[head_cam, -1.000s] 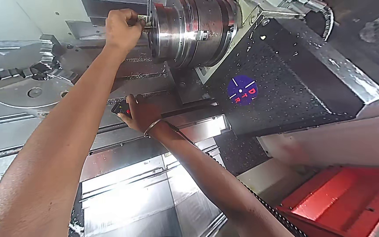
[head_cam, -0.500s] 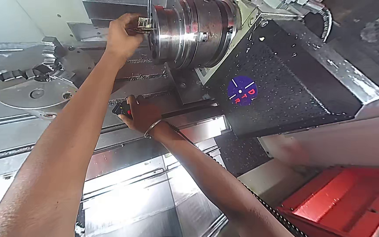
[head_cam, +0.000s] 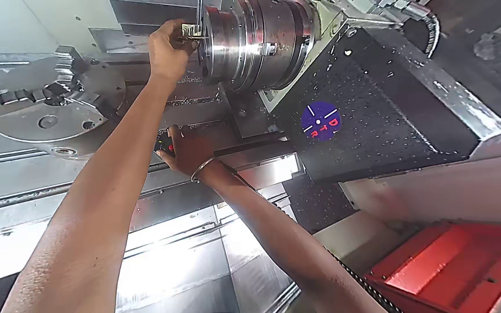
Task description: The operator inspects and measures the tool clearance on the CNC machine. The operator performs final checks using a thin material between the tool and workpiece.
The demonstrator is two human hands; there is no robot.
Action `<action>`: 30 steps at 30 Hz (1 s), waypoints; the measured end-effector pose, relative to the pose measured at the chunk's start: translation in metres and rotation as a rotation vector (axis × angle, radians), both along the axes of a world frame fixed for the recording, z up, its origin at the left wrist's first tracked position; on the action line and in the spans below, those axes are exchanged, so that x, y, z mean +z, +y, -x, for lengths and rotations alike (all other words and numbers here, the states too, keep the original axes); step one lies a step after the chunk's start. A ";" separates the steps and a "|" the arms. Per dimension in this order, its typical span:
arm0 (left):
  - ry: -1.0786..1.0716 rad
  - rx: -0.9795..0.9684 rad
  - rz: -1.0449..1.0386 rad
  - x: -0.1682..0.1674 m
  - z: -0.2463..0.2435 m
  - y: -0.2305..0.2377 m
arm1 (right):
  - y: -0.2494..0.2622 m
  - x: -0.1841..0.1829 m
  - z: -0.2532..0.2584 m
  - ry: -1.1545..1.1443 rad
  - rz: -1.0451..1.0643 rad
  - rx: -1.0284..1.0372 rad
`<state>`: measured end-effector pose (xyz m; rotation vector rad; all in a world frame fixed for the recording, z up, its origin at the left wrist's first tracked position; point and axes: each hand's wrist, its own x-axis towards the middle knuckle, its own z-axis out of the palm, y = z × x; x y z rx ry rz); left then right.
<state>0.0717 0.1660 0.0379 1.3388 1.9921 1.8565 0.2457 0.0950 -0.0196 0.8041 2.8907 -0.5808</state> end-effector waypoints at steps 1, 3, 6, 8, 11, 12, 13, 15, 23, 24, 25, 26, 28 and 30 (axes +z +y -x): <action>-0.012 -0.006 -0.008 0.000 -0.001 0.000 | 0.000 -0.001 0.000 0.003 0.003 -0.004; -0.025 -0.007 -0.014 -0.002 -0.002 0.000 | 0.000 -0.002 0.000 0.012 0.012 -0.011; -0.040 0.006 -0.001 -0.002 -0.002 -0.001 | 0.000 -0.002 0.000 0.008 0.013 -0.008; -0.058 0.015 0.002 -0.003 -0.001 -0.001 | 0.001 -0.001 0.000 0.005 0.012 -0.003; -0.098 -0.002 -0.018 -0.003 -0.001 -0.002 | 0.000 -0.002 0.000 0.020 0.015 -0.007; -0.106 -0.009 -0.029 -0.003 0.000 -0.002 | 0.000 -0.002 0.000 0.022 0.016 -0.008; -0.111 -0.014 -0.034 -0.003 0.000 -0.003 | 0.000 -0.002 0.000 0.022 0.020 -0.009; -0.115 -0.017 -0.036 -0.003 -0.001 -0.003 | 0.000 -0.001 0.000 0.017 0.020 -0.007; -0.100 -0.009 -0.025 -0.003 -0.001 -0.003 | 0.000 0.001 0.000 -0.004 0.013 -0.008; -0.093 -0.007 -0.019 -0.003 0.000 -0.003 | 0.000 0.000 0.000 -0.003 0.013 -0.009; -0.088 -0.005 -0.014 -0.004 0.000 -0.004 | 0.000 0.000 0.000 -0.001 0.013 -0.009; -0.081 -0.001 -0.006 -0.004 0.000 -0.004 | 0.000 0.000 0.000 0.001 0.015 -0.008; -0.072 0.002 0.006 -0.003 0.001 -0.004 | 0.000 0.001 0.000 0.003 0.020 -0.004; -0.070 0.003 0.006 -0.001 0.001 -0.004 | 0.000 0.002 0.000 0.002 0.022 0.005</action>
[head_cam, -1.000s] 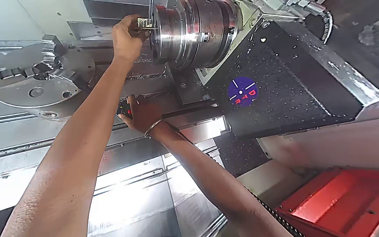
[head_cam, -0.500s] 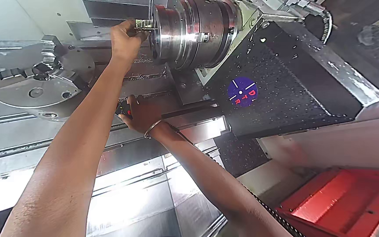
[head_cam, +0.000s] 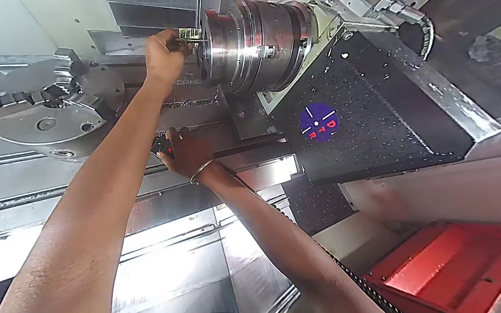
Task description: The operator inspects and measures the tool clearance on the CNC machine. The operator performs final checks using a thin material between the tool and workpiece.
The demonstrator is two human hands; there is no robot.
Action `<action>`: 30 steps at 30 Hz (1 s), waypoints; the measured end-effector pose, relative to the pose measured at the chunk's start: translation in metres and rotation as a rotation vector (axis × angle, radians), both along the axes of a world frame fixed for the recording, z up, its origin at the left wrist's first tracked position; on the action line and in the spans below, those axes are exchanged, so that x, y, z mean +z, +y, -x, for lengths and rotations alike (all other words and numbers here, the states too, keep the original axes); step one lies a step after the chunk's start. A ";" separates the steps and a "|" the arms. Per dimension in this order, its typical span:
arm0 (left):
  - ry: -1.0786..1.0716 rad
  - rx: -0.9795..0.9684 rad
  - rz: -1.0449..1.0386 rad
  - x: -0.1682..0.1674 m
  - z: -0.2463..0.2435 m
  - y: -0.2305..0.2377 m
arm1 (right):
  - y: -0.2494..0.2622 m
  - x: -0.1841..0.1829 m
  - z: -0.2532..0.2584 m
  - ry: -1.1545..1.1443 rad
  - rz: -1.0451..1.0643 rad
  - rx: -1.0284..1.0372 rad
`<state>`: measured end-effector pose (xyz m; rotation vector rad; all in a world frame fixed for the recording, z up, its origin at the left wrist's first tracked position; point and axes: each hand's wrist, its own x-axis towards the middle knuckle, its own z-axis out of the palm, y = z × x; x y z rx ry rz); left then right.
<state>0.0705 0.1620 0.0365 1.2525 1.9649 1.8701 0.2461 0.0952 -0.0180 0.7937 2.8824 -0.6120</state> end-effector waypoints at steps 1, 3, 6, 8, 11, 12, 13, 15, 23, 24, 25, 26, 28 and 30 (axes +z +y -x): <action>0.003 0.000 -0.003 0.000 0.000 0.000 | 0.000 0.000 0.000 0.002 0.002 0.000; 0.008 0.003 0.001 0.000 0.001 -0.001 | 0.000 0.000 0.000 0.001 0.011 -0.001; -0.009 0.007 0.018 0.000 0.001 -0.001 | 0.001 0.001 0.000 -0.006 0.012 -0.001; -0.012 0.006 0.008 -0.001 0.001 -0.002 | 0.001 0.000 0.000 -0.010 0.002 -0.002; -0.014 -0.014 0.001 -0.004 0.002 -0.001 | 0.001 0.000 0.001 -0.025 0.012 -0.002; -0.024 -0.017 -0.003 -0.005 0.002 0.000 | 0.000 0.000 0.001 -0.025 0.016 -0.005; -0.038 -0.019 -0.006 -0.006 0.002 0.000 | 0.000 0.000 0.001 -0.026 0.016 -0.006; -0.067 -0.022 -0.009 -0.007 0.001 0.001 | 0.000 -0.001 0.001 -0.027 0.011 -0.006; -0.080 -0.025 0.005 -0.004 -0.001 -0.002 | 0.000 -0.002 0.001 -0.006 0.002 -0.002; -0.075 -0.023 0.004 -0.004 -0.001 -0.002 | 0.000 -0.002 0.000 -0.004 0.001 -0.001; -0.070 -0.022 0.004 -0.004 -0.001 -0.002 | 0.001 -0.002 0.000 -0.005 0.000 -0.001; -0.066 -0.023 0.003 -0.004 0.000 -0.002 | 0.001 -0.002 0.000 -0.009 -0.001 0.001; -0.058 -0.020 0.011 -0.004 0.001 -0.001 | 0.001 -0.001 0.000 -0.013 0.000 -0.001; -0.059 -0.013 0.020 -0.004 0.001 -0.001 | 0.001 -0.001 0.000 -0.008 -0.002 -0.005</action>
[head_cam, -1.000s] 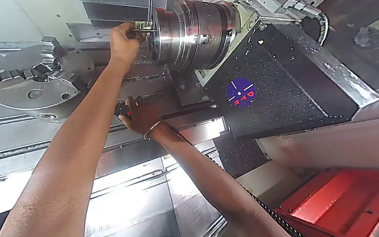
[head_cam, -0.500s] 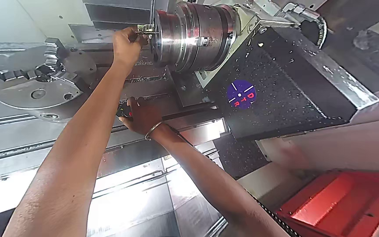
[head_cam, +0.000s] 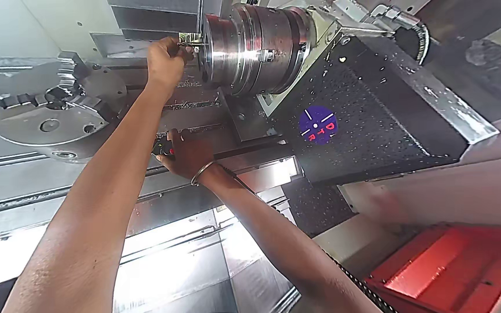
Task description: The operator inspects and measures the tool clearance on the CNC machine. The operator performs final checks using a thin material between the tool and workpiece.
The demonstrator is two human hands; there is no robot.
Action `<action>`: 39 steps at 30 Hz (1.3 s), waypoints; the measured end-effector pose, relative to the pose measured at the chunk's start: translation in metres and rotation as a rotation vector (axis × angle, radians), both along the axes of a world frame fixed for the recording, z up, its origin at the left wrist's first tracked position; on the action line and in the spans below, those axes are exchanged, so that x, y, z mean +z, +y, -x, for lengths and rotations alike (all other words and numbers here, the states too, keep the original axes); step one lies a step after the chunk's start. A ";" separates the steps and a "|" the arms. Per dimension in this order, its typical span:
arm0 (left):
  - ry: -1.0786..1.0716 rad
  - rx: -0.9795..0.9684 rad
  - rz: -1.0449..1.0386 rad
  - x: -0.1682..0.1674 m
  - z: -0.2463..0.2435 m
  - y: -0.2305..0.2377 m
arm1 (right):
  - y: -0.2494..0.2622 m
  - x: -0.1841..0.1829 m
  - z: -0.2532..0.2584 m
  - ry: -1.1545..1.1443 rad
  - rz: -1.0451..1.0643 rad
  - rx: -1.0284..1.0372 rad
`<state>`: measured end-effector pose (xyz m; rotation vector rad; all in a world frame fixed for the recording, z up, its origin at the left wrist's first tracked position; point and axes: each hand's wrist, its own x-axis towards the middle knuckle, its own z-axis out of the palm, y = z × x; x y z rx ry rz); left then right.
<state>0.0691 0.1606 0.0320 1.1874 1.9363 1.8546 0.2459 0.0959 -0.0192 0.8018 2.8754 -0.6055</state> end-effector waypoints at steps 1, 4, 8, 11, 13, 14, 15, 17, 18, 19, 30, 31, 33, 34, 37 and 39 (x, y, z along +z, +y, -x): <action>-0.002 0.001 0.002 0.000 0.001 0.000 | 0.000 0.000 0.000 0.000 0.000 -0.001; -0.004 0.001 0.005 -0.003 0.004 0.000 | 0.000 -0.001 0.000 -0.010 0.002 0.001; 0.007 0.012 0.009 -0.003 0.005 -0.001 | 0.000 -0.001 0.001 -0.003 -0.008 -0.001; 0.013 0.011 -0.006 -0.005 0.005 0.000 | 0.000 -0.003 0.000 0.012 -0.010 -0.006; -0.026 -0.002 -0.026 -0.006 0.004 0.000 | 0.000 -0.003 0.000 0.016 -0.010 0.001; -0.042 -0.005 -0.035 -0.006 0.004 0.000 | 0.001 -0.002 0.000 0.016 -0.009 0.003; -0.049 -0.004 -0.038 -0.005 0.004 0.000 | 0.001 -0.002 -0.001 0.018 -0.008 0.004; -0.069 -0.013 -0.057 -0.005 0.004 -0.001 | 0.000 -0.001 0.000 0.018 -0.001 0.003; -0.085 -0.027 -0.073 -0.004 0.003 -0.001 | 0.000 -0.001 0.000 0.019 0.000 0.002; -0.097 -0.040 -0.083 -0.004 0.002 -0.001 | 0.000 -0.001 0.000 0.015 -0.003 0.001; -0.058 -0.022 -0.007 0.000 -0.003 0.006 | 0.000 -0.003 0.000 0.016 -0.012 -0.005; -0.053 -0.018 -0.006 0.000 -0.003 0.005 | 0.000 -0.003 0.000 0.012 -0.011 -0.006; -0.051 -0.016 0.003 0.001 -0.003 0.005 | -0.001 -0.002 0.000 0.012 -0.013 -0.007; -0.053 -0.014 0.004 0.002 -0.003 0.005 | 0.000 -0.002 0.000 0.008 -0.017 -0.004; -0.064 -0.008 -0.007 0.001 -0.003 0.006 | -0.001 -0.002 0.000 0.017 -0.021 -0.004; -0.085 -0.014 -0.018 0.000 -0.003 0.007 | 0.000 -0.002 0.000 0.016 -0.019 -0.005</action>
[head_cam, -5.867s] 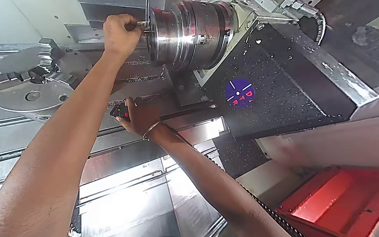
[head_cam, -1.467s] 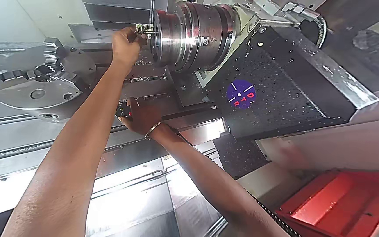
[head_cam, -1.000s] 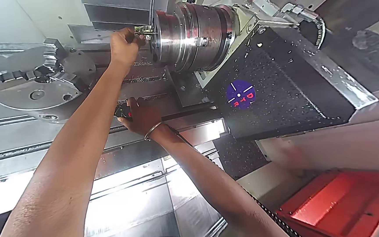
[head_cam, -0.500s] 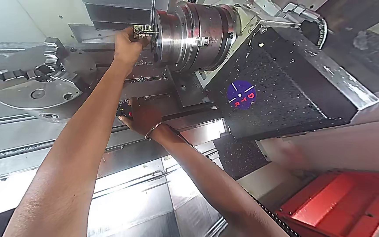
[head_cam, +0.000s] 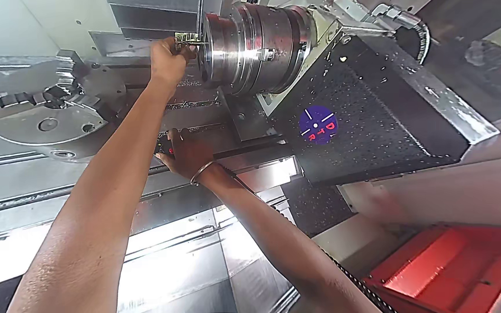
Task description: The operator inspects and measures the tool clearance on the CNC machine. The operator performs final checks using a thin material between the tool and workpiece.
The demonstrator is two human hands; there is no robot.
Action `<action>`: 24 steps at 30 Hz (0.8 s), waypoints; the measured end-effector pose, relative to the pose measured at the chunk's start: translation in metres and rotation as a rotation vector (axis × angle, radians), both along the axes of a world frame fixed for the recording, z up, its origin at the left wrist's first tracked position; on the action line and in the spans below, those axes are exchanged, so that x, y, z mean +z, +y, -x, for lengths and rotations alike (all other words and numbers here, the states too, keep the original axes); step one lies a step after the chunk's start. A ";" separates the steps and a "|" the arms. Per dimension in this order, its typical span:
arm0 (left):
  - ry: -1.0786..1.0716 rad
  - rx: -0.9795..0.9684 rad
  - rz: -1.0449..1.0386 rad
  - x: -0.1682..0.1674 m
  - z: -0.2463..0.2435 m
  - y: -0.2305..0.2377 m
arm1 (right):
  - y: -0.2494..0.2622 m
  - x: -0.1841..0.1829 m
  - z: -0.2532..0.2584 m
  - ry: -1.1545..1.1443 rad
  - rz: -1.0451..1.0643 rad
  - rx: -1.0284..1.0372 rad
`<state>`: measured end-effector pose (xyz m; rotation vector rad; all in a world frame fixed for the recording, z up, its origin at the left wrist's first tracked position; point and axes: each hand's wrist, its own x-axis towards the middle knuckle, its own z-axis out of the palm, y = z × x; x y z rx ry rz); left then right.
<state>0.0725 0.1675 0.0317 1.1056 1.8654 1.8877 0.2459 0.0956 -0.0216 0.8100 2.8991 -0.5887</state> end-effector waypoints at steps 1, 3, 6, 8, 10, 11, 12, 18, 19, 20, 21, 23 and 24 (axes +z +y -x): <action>-0.014 -0.001 -0.010 -0.001 0.000 0.000 | 0.000 0.001 0.000 -0.008 0.003 0.003; -0.039 0.002 -0.026 -0.002 -0.001 0.001 | 0.000 0.004 0.000 -0.011 0.016 0.005; -0.059 -0.001 -0.047 -0.002 -0.001 0.002 | -0.001 0.005 0.000 -0.012 0.019 0.001; -0.069 -0.012 -0.060 -0.002 -0.001 0.001 | -0.001 0.004 0.000 -0.007 0.023 -0.001; -0.077 -0.016 -0.079 -0.004 -0.002 0.001 | 0.000 0.003 0.000 0.003 0.014 0.003; -0.087 -0.017 -0.085 -0.004 -0.002 0.001 | 0.000 0.003 0.000 0.005 0.010 0.005; -0.099 -0.020 -0.091 -0.005 -0.002 0.001 | 0.000 0.003 0.000 0.005 0.009 0.005; -0.162 -0.030 -0.128 -0.008 -0.002 0.002 | 0.000 0.003 0.000 -0.014 0.011 0.009; -0.173 -0.029 -0.132 -0.008 -0.002 0.002 | 0.000 0.003 0.000 -0.012 0.010 0.007; -0.179 -0.030 -0.137 -0.008 -0.003 0.002 | 0.000 0.003 0.000 -0.011 0.009 0.003; -0.180 -0.034 -0.141 -0.008 -0.003 0.002 | 0.000 0.002 0.000 -0.011 0.005 -0.001; -0.170 -0.053 -0.154 -0.008 -0.003 0.000 | 0.000 0.001 0.000 -0.003 0.006 -0.004; -0.167 -0.068 -0.161 -0.007 -0.003 0.000 | 0.000 0.000 0.000 -0.001 0.003 -0.003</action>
